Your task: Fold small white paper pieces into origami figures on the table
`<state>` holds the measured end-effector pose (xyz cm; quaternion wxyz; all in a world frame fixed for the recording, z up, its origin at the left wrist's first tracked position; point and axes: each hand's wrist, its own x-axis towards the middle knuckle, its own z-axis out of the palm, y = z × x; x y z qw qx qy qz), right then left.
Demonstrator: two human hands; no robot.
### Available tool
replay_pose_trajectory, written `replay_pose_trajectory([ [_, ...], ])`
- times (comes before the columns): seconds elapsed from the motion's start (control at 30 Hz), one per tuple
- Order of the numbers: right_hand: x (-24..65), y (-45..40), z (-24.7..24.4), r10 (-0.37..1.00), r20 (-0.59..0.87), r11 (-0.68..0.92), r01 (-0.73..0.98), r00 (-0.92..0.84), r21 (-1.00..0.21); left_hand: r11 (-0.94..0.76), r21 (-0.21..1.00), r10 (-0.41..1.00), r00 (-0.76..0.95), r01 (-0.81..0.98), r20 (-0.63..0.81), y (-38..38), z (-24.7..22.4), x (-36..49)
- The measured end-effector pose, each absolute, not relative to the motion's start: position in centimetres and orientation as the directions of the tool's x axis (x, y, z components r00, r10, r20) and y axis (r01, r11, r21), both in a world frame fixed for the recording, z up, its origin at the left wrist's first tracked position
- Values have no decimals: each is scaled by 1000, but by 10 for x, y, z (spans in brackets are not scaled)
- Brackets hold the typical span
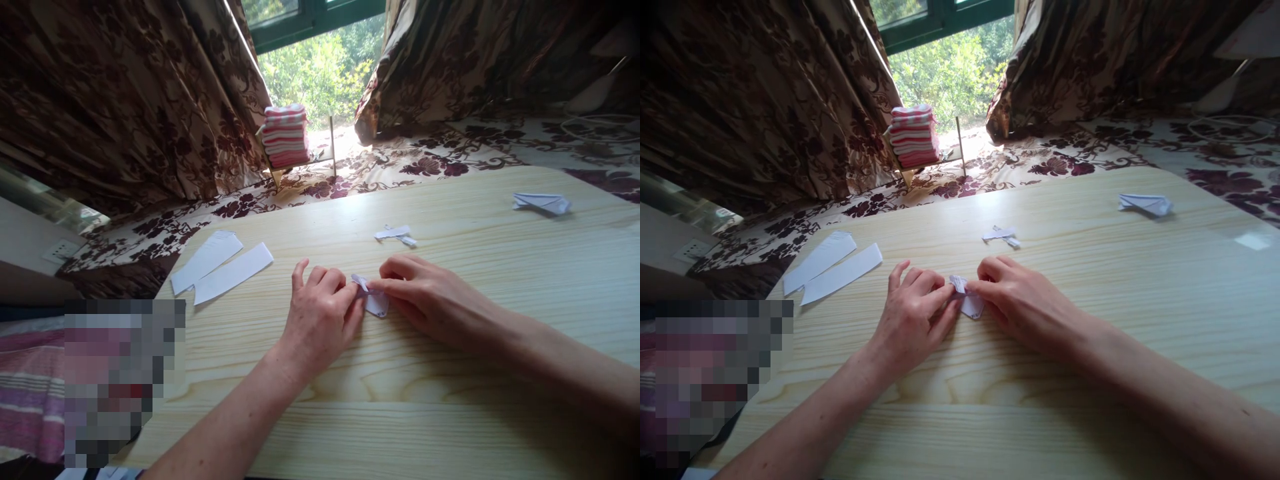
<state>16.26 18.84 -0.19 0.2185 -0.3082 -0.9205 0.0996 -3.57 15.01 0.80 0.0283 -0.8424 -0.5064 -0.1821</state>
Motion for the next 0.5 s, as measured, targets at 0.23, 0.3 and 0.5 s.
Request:
replay_pose_trajectory([
  [0.23, 165, 189, 2, 566, 305, 824, 516, -766, -233, -487, 142, 844, 422, 862, 331, 151, 9, -35],
  [0.3, 165, 189, 3, 556, 296, 831, 513, -777, -214, -486, 152, 845, 419, 860, 331, 150, 8, -36],
  [0.5, 167, 191, 1, 524, 280, 851, 507, -805, -134, -496, 161, 837, 420, 853, 349, 149, 6, -37],
])
